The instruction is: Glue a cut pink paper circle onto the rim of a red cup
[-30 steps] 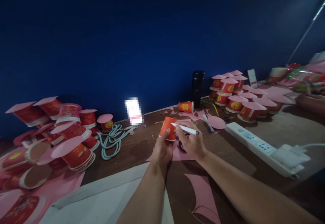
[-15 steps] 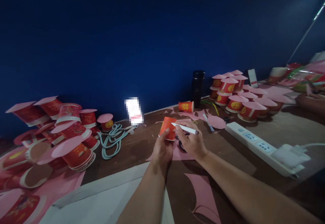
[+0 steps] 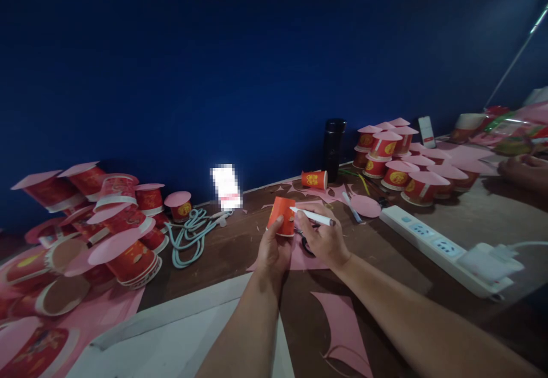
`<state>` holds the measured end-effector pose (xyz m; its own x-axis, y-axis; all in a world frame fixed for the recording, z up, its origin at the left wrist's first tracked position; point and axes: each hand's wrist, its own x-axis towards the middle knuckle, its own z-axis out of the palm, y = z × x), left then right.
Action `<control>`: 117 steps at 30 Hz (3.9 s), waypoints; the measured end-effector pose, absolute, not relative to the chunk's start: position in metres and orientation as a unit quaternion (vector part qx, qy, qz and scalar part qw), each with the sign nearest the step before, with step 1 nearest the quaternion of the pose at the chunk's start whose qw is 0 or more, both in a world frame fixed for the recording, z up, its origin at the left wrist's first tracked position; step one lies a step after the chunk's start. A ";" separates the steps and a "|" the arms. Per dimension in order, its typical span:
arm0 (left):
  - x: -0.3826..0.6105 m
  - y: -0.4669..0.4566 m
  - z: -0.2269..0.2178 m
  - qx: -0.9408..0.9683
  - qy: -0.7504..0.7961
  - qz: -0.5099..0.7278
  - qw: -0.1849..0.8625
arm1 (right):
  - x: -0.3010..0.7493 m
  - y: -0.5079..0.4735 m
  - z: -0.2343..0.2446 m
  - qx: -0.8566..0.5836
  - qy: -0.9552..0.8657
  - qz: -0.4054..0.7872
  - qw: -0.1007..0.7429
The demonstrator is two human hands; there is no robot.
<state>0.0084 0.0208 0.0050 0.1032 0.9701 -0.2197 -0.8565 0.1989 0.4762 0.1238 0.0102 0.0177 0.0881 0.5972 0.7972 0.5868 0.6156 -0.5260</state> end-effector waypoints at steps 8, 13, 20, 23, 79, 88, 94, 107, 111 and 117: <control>0.008 0.021 0.004 0.109 0.245 0.624 0.734 | 0.124 0.012 0.015 -0.437 -0.677 0.004 0.593; 0.009 0.022 0.002 0.115 0.244 0.631 0.728 | 0.124 0.011 0.017 -0.428 -0.682 0.012 0.593; 0.009 0.022 0.001 0.120 0.242 0.624 0.733 | 0.121 0.006 0.020 -0.394 -0.715 -0.004 0.577; 0.010 0.021 0.003 0.121 0.242 0.634 0.724 | 0.121 0.006 0.020 -0.397 -0.710 -0.006 0.582; 0.006 0.026 -0.002 0.088 0.238 0.631 0.733 | 0.123 0.009 0.017 -0.402 -0.697 0.006 0.593; 0.007 0.024 0.000 0.119 0.229 0.628 0.734 | 0.120 0.009 0.015 -0.404 -0.707 -0.012 0.581; 0.007 0.024 -0.002 0.121 0.230 0.634 0.728 | 0.119 0.007 0.015 -0.401 -0.714 -0.005 0.574; 0.007 0.023 -0.002 0.132 0.230 0.628 0.731 | 0.118 0.008 0.016 -0.408 -0.715 -0.010 0.568; 0.007 0.024 -0.001 0.121 0.228 0.624 0.737 | 0.118 0.008 0.016 -0.410 -0.714 -0.013 0.567; 0.006 0.025 -0.002 0.117 0.226 0.619 0.743 | 0.118 0.007 0.016 -0.418 -0.712 -0.019 0.564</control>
